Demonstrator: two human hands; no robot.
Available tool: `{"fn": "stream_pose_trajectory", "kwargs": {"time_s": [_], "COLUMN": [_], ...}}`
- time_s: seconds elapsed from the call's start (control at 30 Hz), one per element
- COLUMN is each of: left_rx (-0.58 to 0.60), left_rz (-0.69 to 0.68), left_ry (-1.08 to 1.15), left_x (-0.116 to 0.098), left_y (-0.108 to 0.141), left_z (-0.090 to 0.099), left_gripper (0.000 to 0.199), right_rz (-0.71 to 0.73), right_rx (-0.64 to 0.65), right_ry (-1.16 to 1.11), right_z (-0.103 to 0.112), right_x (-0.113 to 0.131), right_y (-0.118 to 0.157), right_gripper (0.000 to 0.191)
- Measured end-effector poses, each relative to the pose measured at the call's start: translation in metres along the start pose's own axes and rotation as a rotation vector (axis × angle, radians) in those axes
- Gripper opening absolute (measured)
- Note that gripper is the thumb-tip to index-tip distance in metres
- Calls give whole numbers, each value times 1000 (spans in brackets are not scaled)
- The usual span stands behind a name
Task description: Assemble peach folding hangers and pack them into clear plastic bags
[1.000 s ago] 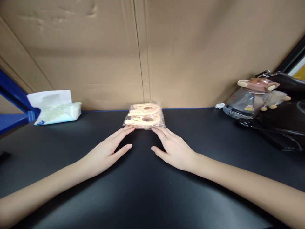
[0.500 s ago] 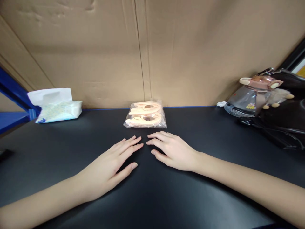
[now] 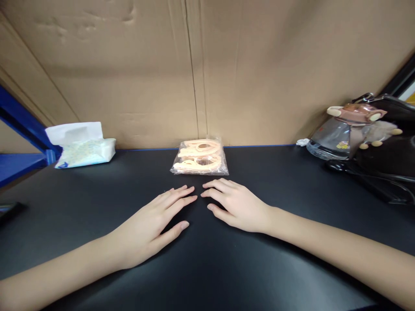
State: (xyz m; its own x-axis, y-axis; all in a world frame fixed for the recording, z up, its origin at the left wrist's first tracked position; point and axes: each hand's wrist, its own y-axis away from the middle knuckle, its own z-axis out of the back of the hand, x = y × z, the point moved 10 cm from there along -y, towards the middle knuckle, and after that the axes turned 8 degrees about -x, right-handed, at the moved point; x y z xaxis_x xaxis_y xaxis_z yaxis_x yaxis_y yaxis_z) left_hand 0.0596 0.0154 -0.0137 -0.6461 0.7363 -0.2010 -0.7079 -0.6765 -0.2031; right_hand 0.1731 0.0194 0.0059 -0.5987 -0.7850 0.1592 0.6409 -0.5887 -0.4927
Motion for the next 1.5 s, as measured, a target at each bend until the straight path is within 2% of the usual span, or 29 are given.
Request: {"fn": "stream_pose_trajectory", "kwargs": {"time_s": [0.47,0.63,0.73,0.8,0.87,0.93,0.97,1.03,1.13,1.2,1.27,1.5], "left_rx": [-38,-133,-287,-461,-637,-740,-762,-723,-568,-496,-478,-641], "left_rz": [9,-27,-46,52,223,410,490,631,769,810,828,790], "left_ry": [81,207,339,412,460,502,520,568,696,787,871,1135], "left_x": [2,-6,-12,6,40,81,100,132,153,152,144,109], "left_y": [-2,0,-2,-9,-20,-35,-44,-63,-85,-92,-94,-95], "left_z": [3,15,37,56,71,75,75,67,47,36,30,30], "left_gripper": [50,41,31,28,28,30,31,32,28,26,26,27], "right_rz": [-9,-3,-3,-60,-203,-320,-364,-455,-566,-607,-625,-609], "right_rx": [-6,-5,-43,-80,-94,-68,-38,-7,97,186,234,183], "right_ry": [-6,4,-16,18,134,191,212,295,392,404,402,396], "right_z": [1,0,11,25,39,47,47,48,39,29,22,15], "right_x": [-1,3,11,8,-11,-33,-45,-69,-99,-110,-115,-109], "right_y": [-1,1,-5,-17,-35,-57,-69,-89,-106,-108,-107,-105], "right_gripper": [29,28,24,23,24,25,26,30,39,41,37,32]}}
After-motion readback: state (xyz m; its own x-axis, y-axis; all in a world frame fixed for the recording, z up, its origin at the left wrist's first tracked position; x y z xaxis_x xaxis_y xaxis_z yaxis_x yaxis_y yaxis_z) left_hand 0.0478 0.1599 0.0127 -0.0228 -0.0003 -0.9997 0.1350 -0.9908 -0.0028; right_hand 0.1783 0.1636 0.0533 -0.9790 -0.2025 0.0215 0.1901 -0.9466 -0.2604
